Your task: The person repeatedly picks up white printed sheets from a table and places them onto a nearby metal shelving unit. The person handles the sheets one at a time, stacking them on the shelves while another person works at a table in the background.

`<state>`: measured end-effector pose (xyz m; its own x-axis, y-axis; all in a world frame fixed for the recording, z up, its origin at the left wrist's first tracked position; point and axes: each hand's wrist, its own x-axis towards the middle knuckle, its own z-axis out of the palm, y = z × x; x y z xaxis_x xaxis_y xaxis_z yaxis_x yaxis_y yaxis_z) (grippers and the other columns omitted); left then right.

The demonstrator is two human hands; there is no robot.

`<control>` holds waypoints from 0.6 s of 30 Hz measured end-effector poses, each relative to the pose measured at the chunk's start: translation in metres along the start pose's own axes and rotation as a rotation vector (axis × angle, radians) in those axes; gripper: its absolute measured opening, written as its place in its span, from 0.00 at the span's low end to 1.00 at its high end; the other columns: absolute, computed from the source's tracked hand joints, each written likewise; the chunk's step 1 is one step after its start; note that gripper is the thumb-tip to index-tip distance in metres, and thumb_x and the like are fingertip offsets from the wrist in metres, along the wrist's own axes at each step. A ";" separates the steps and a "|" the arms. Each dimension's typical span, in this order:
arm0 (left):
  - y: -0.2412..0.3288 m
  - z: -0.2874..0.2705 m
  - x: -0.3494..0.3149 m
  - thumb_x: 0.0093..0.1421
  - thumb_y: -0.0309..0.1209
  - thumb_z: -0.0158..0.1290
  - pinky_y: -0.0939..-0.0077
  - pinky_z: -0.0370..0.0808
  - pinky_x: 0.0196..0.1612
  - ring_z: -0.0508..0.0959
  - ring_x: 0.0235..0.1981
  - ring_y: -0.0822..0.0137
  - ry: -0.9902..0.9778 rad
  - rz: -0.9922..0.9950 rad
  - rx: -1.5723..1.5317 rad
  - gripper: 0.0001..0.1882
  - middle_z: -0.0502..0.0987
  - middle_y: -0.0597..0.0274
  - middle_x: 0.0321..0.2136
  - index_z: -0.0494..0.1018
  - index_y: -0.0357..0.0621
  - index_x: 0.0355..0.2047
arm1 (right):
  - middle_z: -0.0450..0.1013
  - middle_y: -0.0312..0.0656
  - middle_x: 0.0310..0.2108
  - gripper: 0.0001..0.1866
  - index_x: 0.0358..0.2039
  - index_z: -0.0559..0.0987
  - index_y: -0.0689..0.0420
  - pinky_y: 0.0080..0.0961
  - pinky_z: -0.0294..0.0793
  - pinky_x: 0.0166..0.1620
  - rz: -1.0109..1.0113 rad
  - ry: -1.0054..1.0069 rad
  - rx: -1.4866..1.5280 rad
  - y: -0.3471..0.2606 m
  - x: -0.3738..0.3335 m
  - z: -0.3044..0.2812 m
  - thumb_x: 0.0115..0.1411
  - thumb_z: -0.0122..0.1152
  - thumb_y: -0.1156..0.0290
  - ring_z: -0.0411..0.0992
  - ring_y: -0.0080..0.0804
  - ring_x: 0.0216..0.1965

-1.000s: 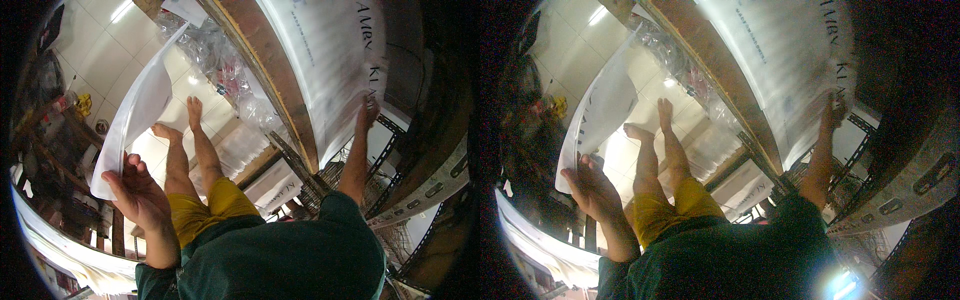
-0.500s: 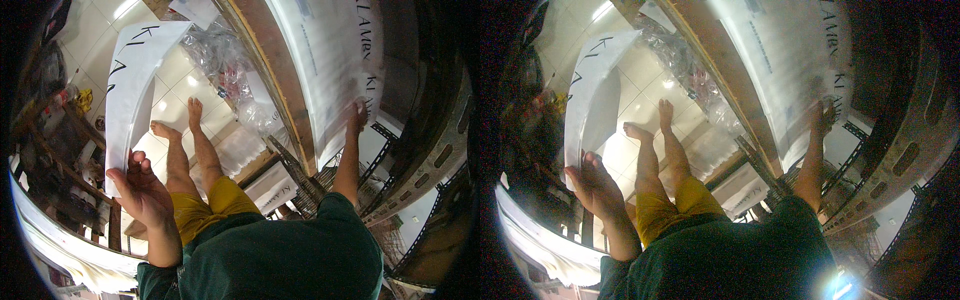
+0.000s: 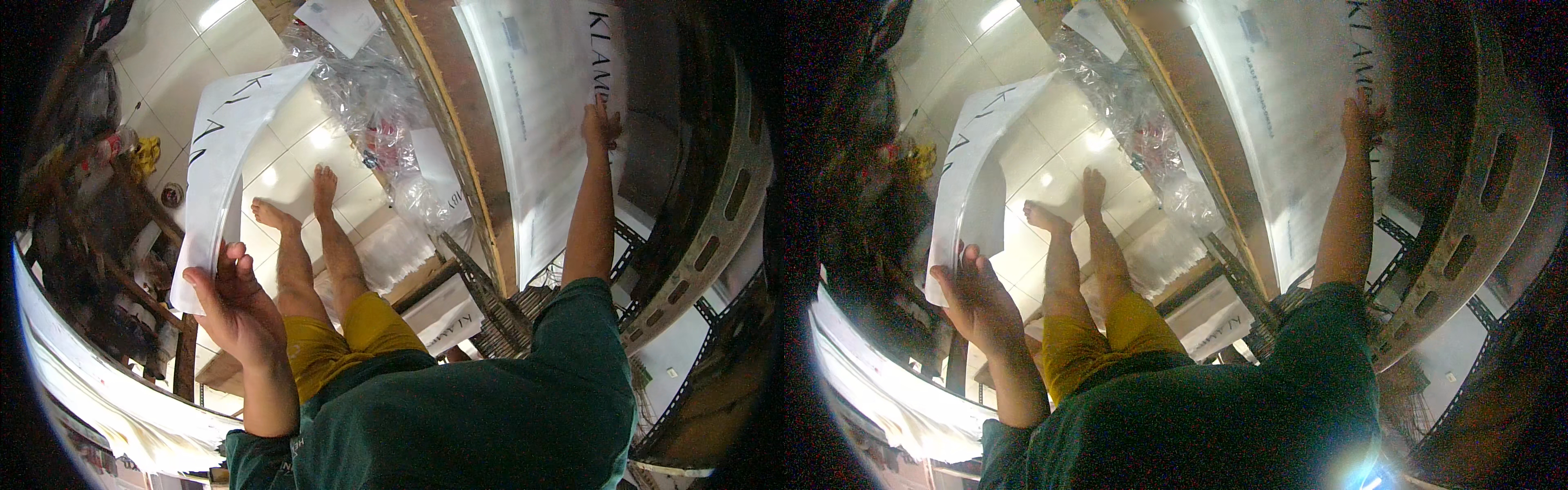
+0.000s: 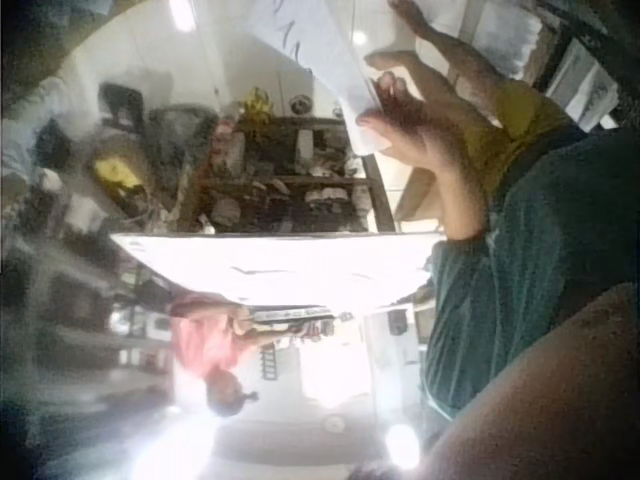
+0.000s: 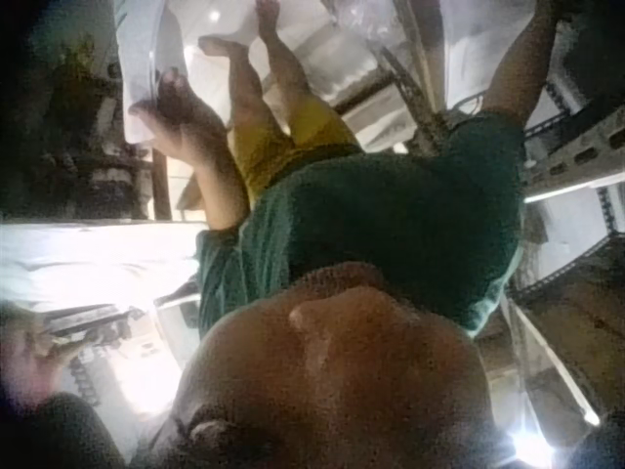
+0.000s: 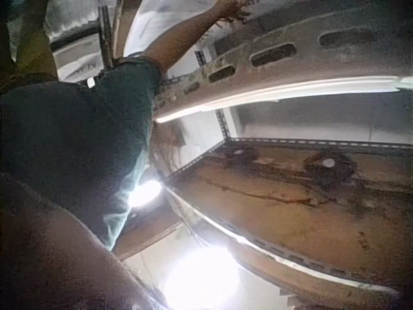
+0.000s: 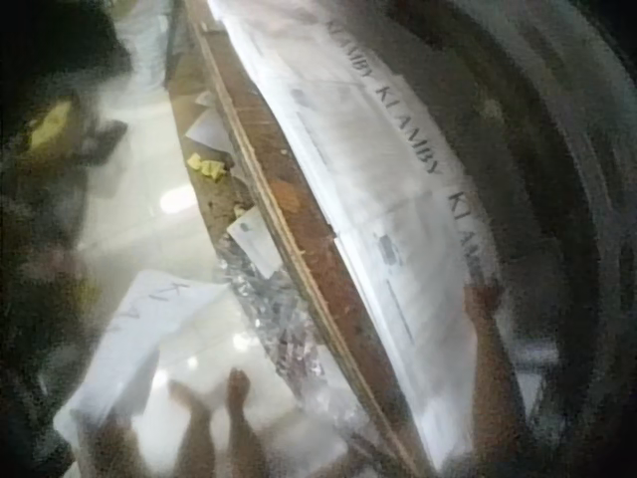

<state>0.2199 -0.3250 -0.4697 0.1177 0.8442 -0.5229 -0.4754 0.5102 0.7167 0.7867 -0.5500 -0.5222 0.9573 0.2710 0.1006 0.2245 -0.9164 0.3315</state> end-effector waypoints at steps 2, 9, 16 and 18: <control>0.000 0.001 0.002 0.62 0.39 0.40 0.78 0.69 0.41 0.72 0.39 0.64 -0.017 0.003 -0.006 0.18 0.71 0.52 0.39 0.65 0.36 0.43 | 0.45 0.45 0.60 0.27 0.54 0.59 0.23 0.59 0.42 0.55 0.038 0.012 -0.003 -0.005 -0.001 0.000 0.50 0.45 0.47 0.42 0.49 0.60; 0.000 0.005 0.005 0.61 0.38 0.42 0.80 0.70 0.43 0.73 0.39 0.67 0.031 -0.138 -0.038 0.18 0.72 0.55 0.37 0.65 0.35 0.44 | 0.52 0.45 0.57 0.23 0.50 0.67 0.41 0.49 0.48 0.56 0.067 0.141 -0.035 -0.033 -0.029 -0.034 0.52 0.49 0.55 0.50 0.43 0.58; 0.003 0.019 0.003 0.59 0.34 0.45 0.82 0.68 0.46 0.69 0.43 0.67 0.105 -0.308 -0.002 0.19 0.69 0.54 0.42 0.63 0.30 0.44 | 0.71 0.43 0.38 0.12 0.36 0.74 0.59 0.28 0.65 0.45 -0.526 -0.102 1.107 -0.144 -0.259 -0.122 0.48 0.55 0.77 0.68 0.34 0.40; 0.003 0.017 -0.003 0.58 0.34 0.47 0.81 0.69 0.45 0.70 0.42 0.68 0.113 -0.358 0.020 0.20 0.69 0.54 0.42 0.62 0.30 0.44 | 0.72 0.42 0.36 0.16 0.41 0.73 0.60 0.24 0.66 0.43 -0.544 -0.438 1.397 -0.170 -0.331 -0.126 0.48 0.53 0.79 0.70 0.30 0.36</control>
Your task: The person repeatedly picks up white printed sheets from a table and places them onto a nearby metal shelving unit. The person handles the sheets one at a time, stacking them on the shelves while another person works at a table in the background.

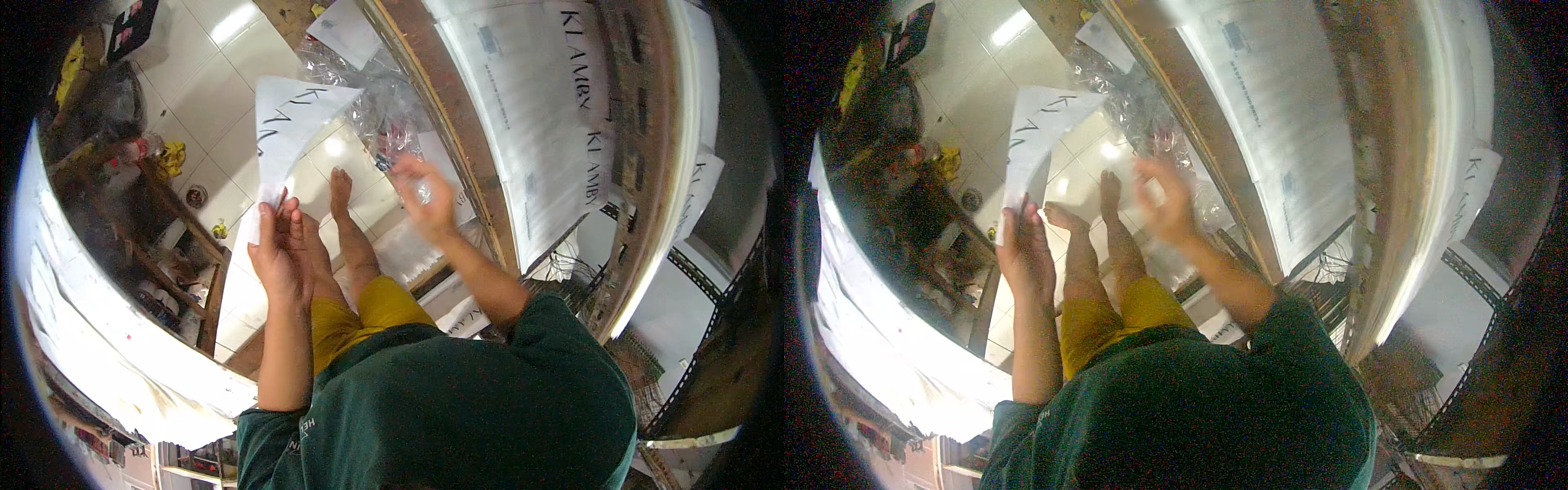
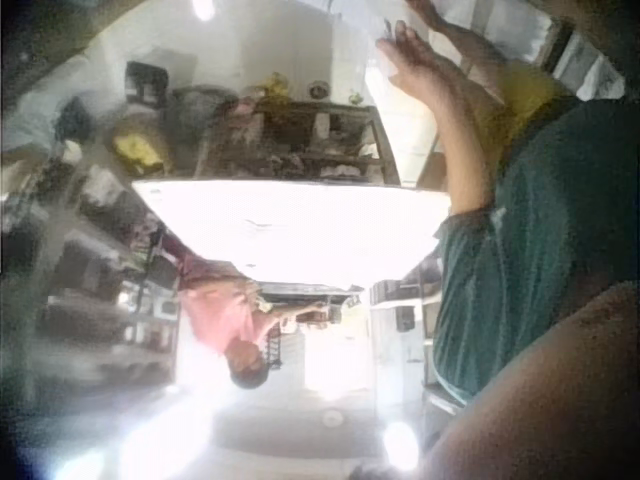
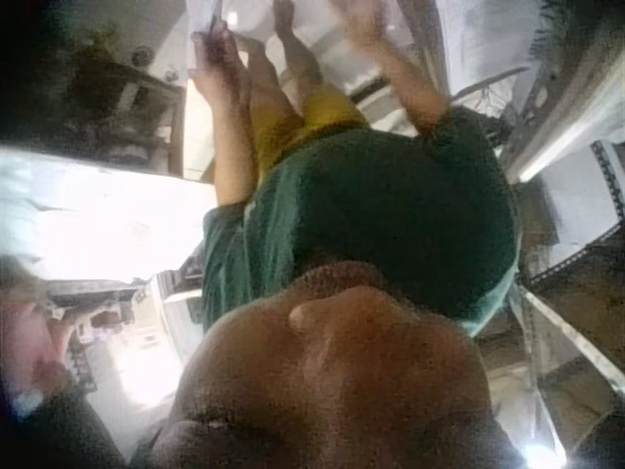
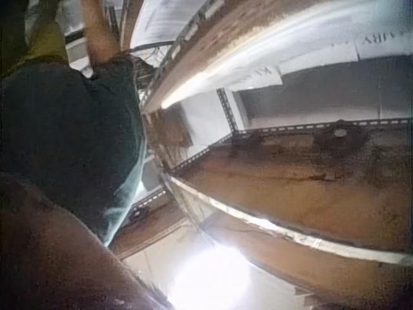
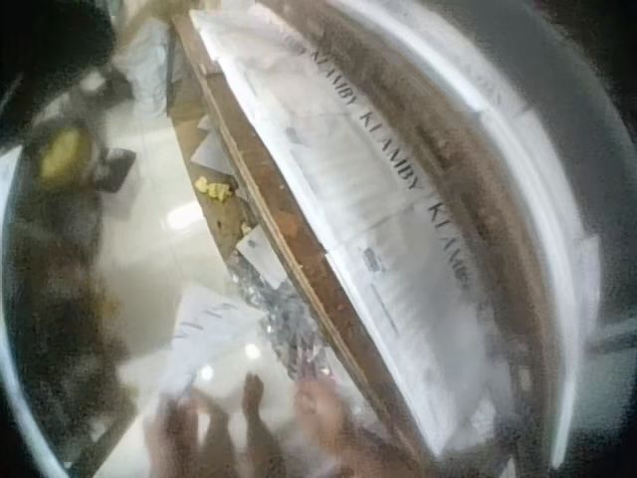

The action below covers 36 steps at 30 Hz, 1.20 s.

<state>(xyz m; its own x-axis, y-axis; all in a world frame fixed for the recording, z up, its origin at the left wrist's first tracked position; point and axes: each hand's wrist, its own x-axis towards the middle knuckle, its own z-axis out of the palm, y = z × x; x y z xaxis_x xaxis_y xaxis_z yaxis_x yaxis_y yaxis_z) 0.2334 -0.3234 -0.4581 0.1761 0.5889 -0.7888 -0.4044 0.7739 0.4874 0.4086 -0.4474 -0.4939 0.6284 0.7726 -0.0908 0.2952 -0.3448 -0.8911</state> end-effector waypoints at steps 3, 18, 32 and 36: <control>-0.001 -0.001 -0.014 0.58 0.29 0.47 0.84 0.74 0.34 0.75 0.31 0.70 0.061 -0.047 -0.052 0.13 0.74 0.55 0.33 0.66 0.31 0.39 | 0.71 0.45 0.37 0.19 0.47 0.68 0.61 0.24 0.66 0.42 0.231 -0.141 0.298 -0.045 -0.021 0.045 0.53 0.50 0.71 0.69 0.28 0.36; 0.028 -0.064 -0.127 0.49 0.48 0.54 0.74 0.69 0.31 0.68 0.32 0.72 -0.092 -0.185 0.164 0.30 0.67 0.62 0.33 0.60 0.48 0.48 | 0.61 0.44 0.40 0.21 0.41 0.65 0.60 0.29 0.57 0.51 0.026 -0.104 0.213 -0.141 0.000 0.063 0.43 0.47 0.85 0.62 0.36 0.44; 0.284 -0.175 -0.129 0.55 0.47 0.47 0.75 0.62 0.46 0.64 0.43 0.66 0.005 0.661 -0.612 0.26 0.63 0.54 0.44 0.61 0.44 0.48 | 0.68 0.46 0.37 0.19 0.39 0.71 0.66 0.24 0.64 0.45 -0.115 -0.129 0.165 -0.186 0.054 0.039 0.43 0.43 0.86 0.67 0.33 0.38; 0.277 -0.172 -0.157 0.55 0.50 0.45 0.73 0.57 0.53 0.57 0.52 0.62 0.003 0.593 -0.498 0.31 0.57 0.53 0.53 0.56 0.46 0.54 | 0.67 0.47 0.38 0.20 0.40 0.70 0.67 0.24 0.63 0.47 -0.205 -0.085 0.144 -0.175 0.059 0.018 0.43 0.42 0.87 0.66 0.34 0.40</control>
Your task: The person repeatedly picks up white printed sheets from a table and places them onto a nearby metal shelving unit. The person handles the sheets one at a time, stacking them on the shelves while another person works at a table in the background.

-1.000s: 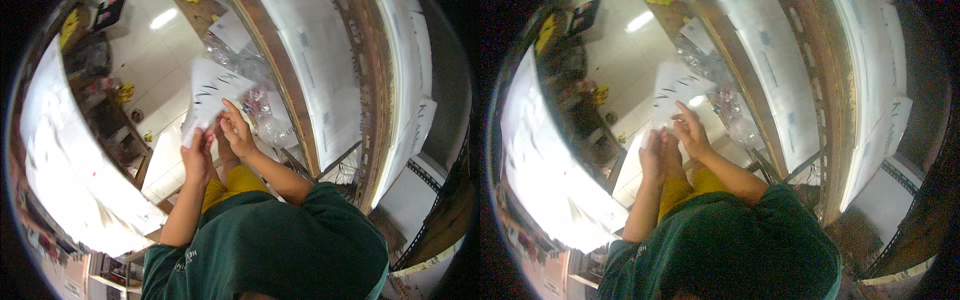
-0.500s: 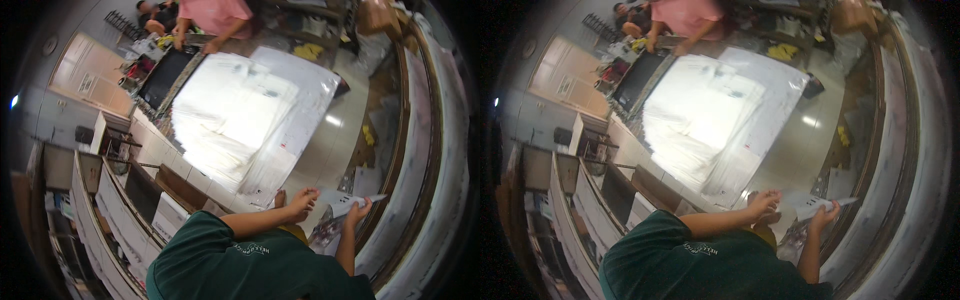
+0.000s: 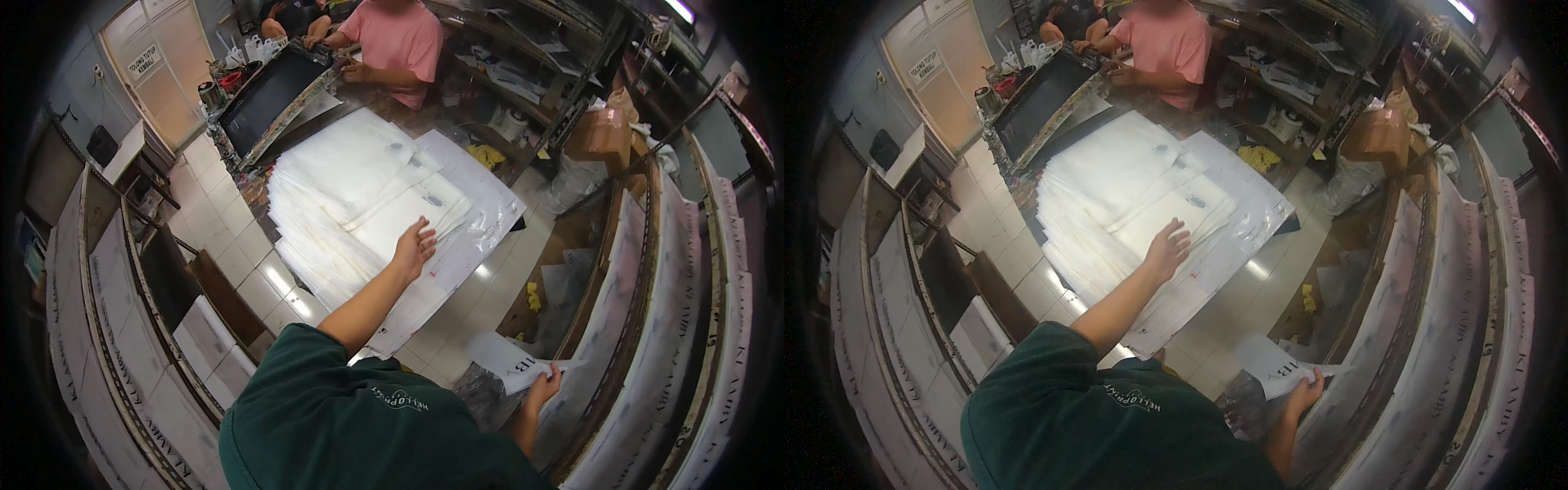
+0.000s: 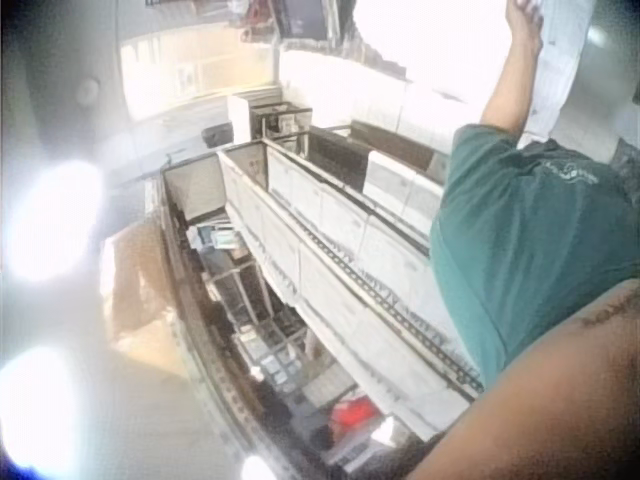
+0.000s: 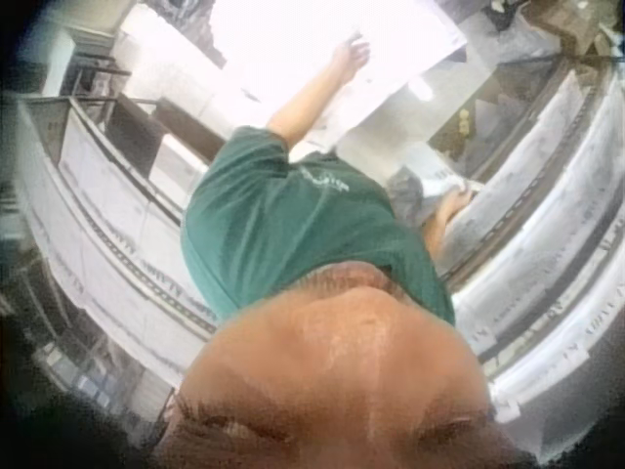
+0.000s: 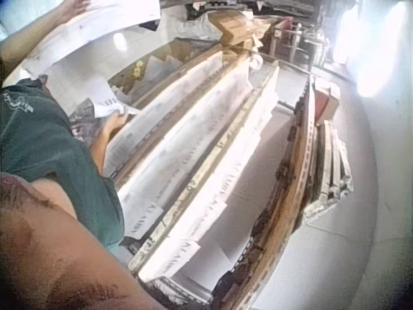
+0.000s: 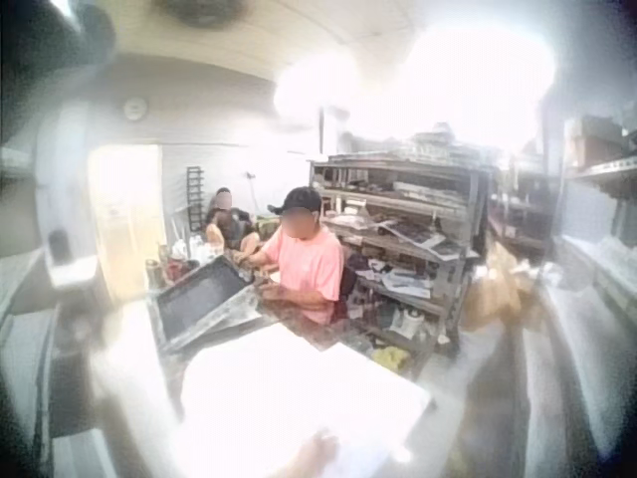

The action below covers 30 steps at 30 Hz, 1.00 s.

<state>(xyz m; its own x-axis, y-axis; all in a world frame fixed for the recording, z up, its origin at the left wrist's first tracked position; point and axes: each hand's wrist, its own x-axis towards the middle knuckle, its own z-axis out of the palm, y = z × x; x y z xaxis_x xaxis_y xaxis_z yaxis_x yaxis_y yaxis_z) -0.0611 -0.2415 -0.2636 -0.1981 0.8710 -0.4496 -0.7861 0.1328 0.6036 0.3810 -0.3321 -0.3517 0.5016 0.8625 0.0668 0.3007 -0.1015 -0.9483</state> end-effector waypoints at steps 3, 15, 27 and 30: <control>-0.016 -0.011 -0.015 0.53 0.49 0.48 0.74 0.60 0.45 0.62 0.42 0.66 0.043 -0.059 -0.014 0.26 0.63 0.61 0.42 0.62 0.48 0.47 | 0.67 0.47 0.37 0.19 0.40 0.70 0.67 0.23 0.65 0.43 -0.024 0.056 0.042 -0.003 -0.005 -0.008 0.45 0.42 0.87 0.67 0.32 0.38; 0.002 -0.054 0.009 0.51 0.45 0.53 0.77 0.66 0.36 0.67 0.33 0.70 0.117 0.052 -0.188 0.21 0.68 0.62 0.33 0.65 0.47 0.40 | 0.69 0.43 0.29 0.17 0.40 0.70 0.66 0.19 0.68 0.29 -0.049 -0.020 0.045 -0.003 0.005 -0.001 0.47 0.41 0.84 0.68 0.26 0.25; 0.083 -0.099 0.110 0.49 0.43 0.57 0.81 0.71 0.30 0.67 0.31 0.69 0.224 0.363 -0.363 0.27 0.63 0.56 0.38 0.61 0.43 0.43 | 0.69 0.45 0.33 0.17 0.39 0.71 0.69 0.21 0.68 0.37 0.087 0.003 0.004 -0.005 -0.013 -0.006 0.46 0.43 0.84 0.68 0.29 0.32; 0.101 -0.098 0.130 0.46 0.46 0.59 0.82 0.71 0.31 0.67 0.32 0.68 0.248 0.412 -0.431 0.35 0.59 0.53 0.44 0.58 0.43 0.49 | 0.70 0.44 0.33 0.17 0.39 0.71 0.67 0.20 0.68 0.36 0.105 0.024 -0.043 -0.012 -0.019 -0.014 0.47 0.43 0.84 0.69 0.27 0.30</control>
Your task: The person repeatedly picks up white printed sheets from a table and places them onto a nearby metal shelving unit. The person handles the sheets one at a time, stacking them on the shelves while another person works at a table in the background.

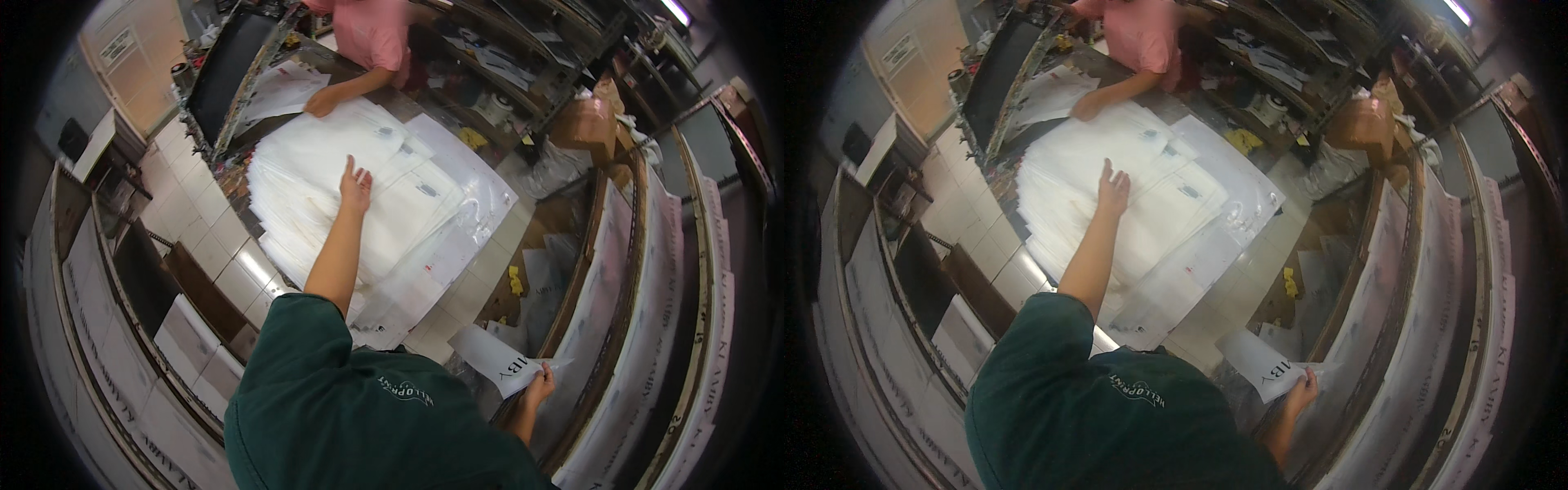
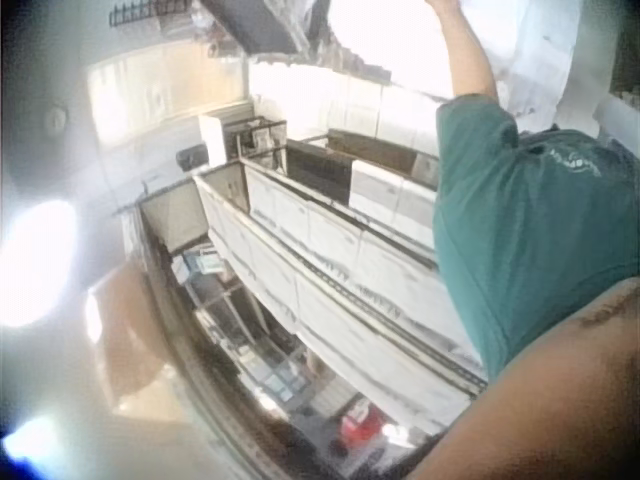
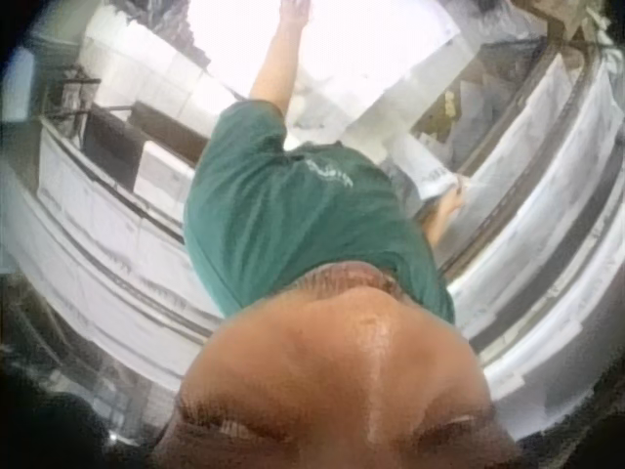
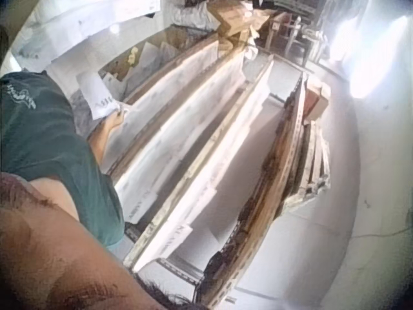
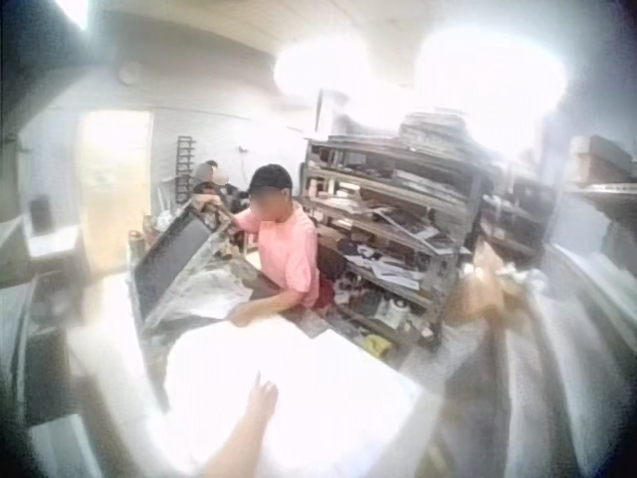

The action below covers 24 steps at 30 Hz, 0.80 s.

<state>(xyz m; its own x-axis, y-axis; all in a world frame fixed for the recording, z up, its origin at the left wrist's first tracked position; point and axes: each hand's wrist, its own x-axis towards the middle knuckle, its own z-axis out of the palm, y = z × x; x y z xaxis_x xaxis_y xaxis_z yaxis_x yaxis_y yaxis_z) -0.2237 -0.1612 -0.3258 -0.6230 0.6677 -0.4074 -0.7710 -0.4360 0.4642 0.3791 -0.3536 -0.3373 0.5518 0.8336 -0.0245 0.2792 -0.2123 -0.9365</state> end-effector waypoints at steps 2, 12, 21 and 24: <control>0.001 -0.001 0.023 0.44 0.49 0.60 0.81 0.72 0.32 0.68 0.34 0.67 -0.010 -0.009 -0.021 0.43 0.55 0.51 0.48 0.54 0.44 0.54 | 0.70 0.43 0.34 0.17 0.40 0.71 0.66 0.18 0.68 0.33 -0.023 0.022 -0.018 0.003 -0.002 -0.006 0.48 0.44 0.84 0.69 0.25 0.28; -0.086 -0.014 0.152 0.61 0.33 0.41 0.89 0.74 0.25 0.70 0.20 0.75 0.046 -0.178 0.048 0.10 0.68 0.65 0.21 0.66 0.39 0.28 | 0.71 0.44 0.37 0.20 0.40 0.73 0.66 0.20 0.65 0.42 0.016 0.243 -0.212 0.022 -0.039 -0.047 0.43 0.44 0.84 0.68 0.29 0.37; -0.172 0.072 -0.095 0.57 0.25 0.46 0.84 0.76 0.36 0.75 0.31 0.64 -0.219 -0.008 0.251 0.12 0.72 0.47 0.30 0.63 0.21 0.34 | 0.74 0.43 0.27 0.13 0.31 0.77 0.59 0.25 0.69 0.35 0.068 0.364 -0.699 0.039 -0.037 -0.067 0.45 0.47 0.80 0.71 0.35 0.27; -0.213 0.062 -0.196 0.55 0.25 0.50 0.81 0.74 0.36 0.75 0.34 0.65 -0.343 -0.073 0.392 0.11 0.72 0.52 0.33 0.67 0.27 0.34 | 0.74 0.45 0.30 0.14 0.33 0.77 0.55 0.27 0.69 0.36 0.294 0.444 -0.899 0.059 -0.030 -0.101 0.46 0.47 0.78 0.72 0.37 0.29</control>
<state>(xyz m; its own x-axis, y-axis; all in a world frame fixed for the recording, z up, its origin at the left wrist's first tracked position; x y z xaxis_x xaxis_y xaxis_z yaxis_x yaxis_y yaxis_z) 0.0703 -0.1615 -0.2956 -0.4397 0.8758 -0.1990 -0.6621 -0.1663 0.7308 0.4579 -0.4427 -0.3568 0.8811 0.4639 0.0920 0.4685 -0.8293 -0.3045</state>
